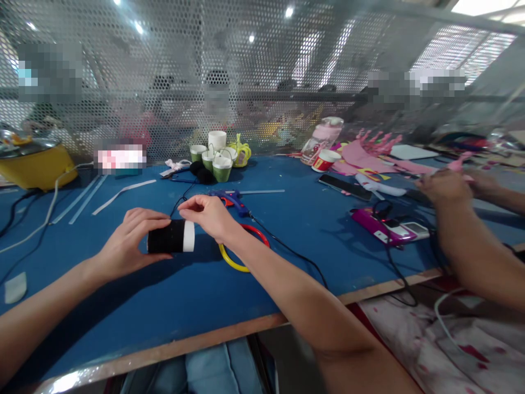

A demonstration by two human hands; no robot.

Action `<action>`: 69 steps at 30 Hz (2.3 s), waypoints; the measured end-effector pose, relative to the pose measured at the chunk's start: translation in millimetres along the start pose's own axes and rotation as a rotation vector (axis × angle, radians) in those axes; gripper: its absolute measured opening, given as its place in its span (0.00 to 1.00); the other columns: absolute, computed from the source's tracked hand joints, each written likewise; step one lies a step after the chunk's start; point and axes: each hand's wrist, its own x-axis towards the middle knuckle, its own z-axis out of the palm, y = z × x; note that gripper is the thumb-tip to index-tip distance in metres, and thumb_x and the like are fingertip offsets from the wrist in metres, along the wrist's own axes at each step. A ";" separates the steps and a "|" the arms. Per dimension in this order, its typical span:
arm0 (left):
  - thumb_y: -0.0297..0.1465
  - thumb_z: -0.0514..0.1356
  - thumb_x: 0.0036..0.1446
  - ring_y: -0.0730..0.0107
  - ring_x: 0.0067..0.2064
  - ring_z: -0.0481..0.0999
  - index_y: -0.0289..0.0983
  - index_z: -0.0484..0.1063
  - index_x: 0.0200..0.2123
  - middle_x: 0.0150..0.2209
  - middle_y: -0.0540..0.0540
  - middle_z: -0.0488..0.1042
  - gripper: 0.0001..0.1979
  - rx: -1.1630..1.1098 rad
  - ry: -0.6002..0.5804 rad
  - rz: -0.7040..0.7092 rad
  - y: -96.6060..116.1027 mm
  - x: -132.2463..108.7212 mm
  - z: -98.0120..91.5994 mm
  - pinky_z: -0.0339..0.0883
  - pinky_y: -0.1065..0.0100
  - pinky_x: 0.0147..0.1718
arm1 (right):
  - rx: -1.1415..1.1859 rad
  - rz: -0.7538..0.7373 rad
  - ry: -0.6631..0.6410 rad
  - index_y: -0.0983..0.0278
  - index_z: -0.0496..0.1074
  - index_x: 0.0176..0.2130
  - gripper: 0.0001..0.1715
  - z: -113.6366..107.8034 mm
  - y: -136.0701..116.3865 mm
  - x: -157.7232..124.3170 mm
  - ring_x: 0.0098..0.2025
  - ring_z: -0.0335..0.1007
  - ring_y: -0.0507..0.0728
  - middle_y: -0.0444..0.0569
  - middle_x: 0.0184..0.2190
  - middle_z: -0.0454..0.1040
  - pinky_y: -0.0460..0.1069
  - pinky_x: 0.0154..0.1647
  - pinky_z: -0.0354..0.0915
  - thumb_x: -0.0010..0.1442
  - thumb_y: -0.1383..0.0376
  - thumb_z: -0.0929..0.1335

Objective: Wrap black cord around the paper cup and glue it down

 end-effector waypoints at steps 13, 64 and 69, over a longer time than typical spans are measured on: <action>0.33 0.63 0.50 0.55 0.47 0.67 0.35 0.58 0.45 0.44 0.37 0.68 0.22 0.095 0.118 -0.129 -5.6 -2.8 4.8 0.59 0.56 0.44 | -0.020 0.138 -0.055 0.67 0.69 0.23 0.23 -11.4 -7.8 -1.4 0.23 0.58 0.48 0.44 0.21 0.67 0.46 0.24 0.51 0.51 0.49 0.64; 0.29 0.65 0.46 0.54 0.49 0.67 0.40 0.50 0.54 0.49 0.39 0.67 0.35 -0.131 -0.280 -0.175 -0.6 -1.7 2.3 0.54 0.54 0.47 | -0.284 0.128 -0.291 0.63 0.77 0.34 0.37 -22.5 -20.2 -11.2 0.43 0.67 0.59 0.52 0.36 0.76 0.56 0.49 0.56 0.55 0.41 0.54; 0.30 0.64 0.47 0.55 0.48 0.67 0.41 0.50 0.56 0.48 0.40 0.67 0.35 -0.138 -0.289 -0.181 0.2 -0.8 1.2 0.55 0.55 0.46 | -0.153 0.097 -0.261 0.61 0.77 0.34 0.35 -20.6 -18.3 -10.2 0.47 0.66 0.59 0.51 0.40 0.75 0.56 0.52 0.55 0.56 0.42 0.54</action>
